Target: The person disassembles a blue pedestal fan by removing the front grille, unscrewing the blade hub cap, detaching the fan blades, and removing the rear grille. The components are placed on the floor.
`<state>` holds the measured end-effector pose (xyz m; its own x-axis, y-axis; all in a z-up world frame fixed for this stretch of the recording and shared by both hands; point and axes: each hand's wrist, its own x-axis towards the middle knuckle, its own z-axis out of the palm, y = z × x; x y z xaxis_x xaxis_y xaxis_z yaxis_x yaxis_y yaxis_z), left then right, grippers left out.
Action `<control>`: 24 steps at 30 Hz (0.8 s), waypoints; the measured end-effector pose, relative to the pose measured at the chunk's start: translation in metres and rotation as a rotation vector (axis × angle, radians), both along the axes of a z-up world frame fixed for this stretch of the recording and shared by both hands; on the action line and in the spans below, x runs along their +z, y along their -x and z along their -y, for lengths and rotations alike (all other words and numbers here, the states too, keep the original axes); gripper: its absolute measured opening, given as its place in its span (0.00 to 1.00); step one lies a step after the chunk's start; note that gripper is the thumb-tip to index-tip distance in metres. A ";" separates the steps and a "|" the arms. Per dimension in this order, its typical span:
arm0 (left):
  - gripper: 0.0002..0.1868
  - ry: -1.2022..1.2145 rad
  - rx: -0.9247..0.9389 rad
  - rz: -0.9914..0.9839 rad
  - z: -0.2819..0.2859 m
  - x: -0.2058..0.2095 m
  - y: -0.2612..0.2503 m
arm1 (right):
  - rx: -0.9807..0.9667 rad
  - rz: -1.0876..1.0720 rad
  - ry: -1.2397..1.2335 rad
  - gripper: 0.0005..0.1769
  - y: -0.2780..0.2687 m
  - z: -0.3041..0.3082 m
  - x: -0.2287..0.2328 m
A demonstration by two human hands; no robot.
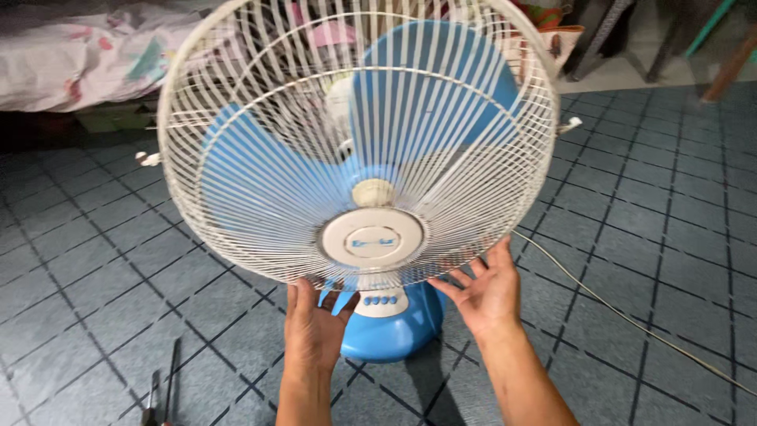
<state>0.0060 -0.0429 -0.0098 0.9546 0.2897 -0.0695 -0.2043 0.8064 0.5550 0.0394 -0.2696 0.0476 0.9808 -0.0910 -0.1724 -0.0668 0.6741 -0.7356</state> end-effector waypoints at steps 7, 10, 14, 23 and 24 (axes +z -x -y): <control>0.47 -0.082 0.001 -0.085 0.001 0.013 0.004 | -0.030 -0.006 0.066 0.46 0.008 -0.008 0.009; 0.49 -0.124 0.020 -0.103 -0.002 0.016 0.004 | -0.039 0.000 0.098 0.46 0.011 -0.012 0.011; 0.51 -0.144 0.041 -0.073 -0.013 0.025 0.003 | -0.047 0.000 0.090 0.46 0.013 -0.012 0.015; 0.46 -0.394 0.068 -0.217 -0.054 0.063 0.017 | -0.103 -0.052 0.107 0.49 0.021 -0.014 0.025; 0.46 -0.380 0.086 -0.149 -0.060 0.068 0.019 | -0.105 -0.055 0.106 0.49 0.022 -0.015 0.026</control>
<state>-0.0125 0.0172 0.0586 0.9134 0.3996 -0.0774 -0.1573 0.5219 0.8384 0.0174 -0.2543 0.0738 0.9543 -0.2133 -0.2092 -0.0416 0.5986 -0.8000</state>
